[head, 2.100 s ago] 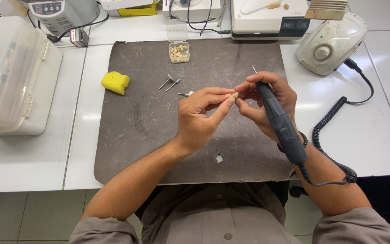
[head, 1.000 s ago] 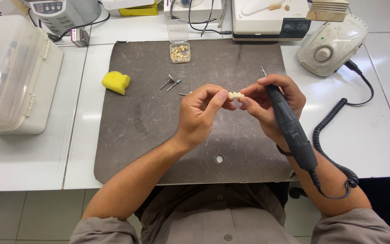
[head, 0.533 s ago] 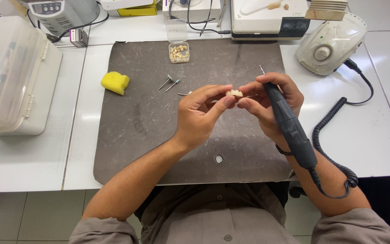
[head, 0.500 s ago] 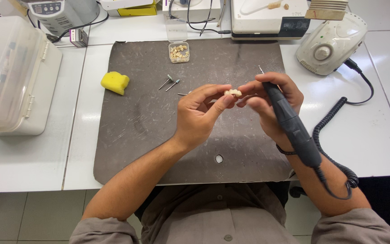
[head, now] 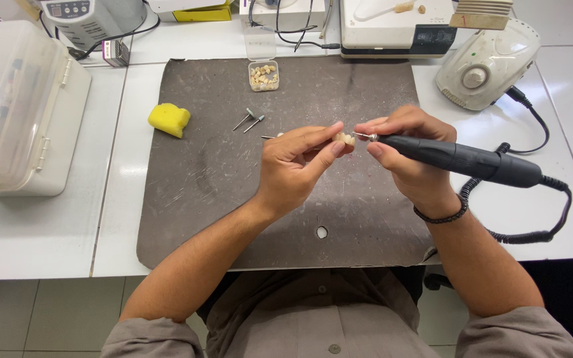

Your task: The person holds a small dental prosthesis in one hand and uses a rotary grinding tool to grind and shape its surface, periodically repositioning and turning the prosthesis to work different areas. A small container of artificial teeth sits on the work mat nearby.

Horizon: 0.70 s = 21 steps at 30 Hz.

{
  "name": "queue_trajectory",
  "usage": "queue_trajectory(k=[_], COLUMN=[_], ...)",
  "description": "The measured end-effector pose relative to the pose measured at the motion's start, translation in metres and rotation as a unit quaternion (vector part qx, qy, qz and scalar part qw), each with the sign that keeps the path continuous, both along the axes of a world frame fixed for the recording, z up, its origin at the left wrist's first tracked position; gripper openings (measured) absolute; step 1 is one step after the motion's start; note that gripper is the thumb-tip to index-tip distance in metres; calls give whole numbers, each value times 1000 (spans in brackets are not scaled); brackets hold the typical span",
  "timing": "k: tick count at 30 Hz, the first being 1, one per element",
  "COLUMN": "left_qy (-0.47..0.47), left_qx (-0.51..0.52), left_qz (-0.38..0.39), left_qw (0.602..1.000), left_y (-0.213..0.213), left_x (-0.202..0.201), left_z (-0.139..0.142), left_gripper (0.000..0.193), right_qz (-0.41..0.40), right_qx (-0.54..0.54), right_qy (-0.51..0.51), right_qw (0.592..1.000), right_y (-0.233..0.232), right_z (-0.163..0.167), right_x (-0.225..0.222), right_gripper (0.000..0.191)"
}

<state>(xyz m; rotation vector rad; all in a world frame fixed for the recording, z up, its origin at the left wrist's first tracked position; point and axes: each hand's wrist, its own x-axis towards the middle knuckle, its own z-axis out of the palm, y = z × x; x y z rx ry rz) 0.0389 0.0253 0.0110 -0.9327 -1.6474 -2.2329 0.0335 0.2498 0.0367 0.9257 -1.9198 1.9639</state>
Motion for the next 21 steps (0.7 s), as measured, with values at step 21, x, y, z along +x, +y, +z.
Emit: queue_trajectory(k=[21], left_qy=[-11], left_qx=[-25], left_qz=[40], left_qw=[999], left_y=[2], left_x=[2], left_z=[5], left_gripper=[23], right_qz=[-64], right_qx=[75], right_qy=[25], right_qw=[995], right_y=[-3], right_z=[-2], right_x=[-1], right_gripper=[17])
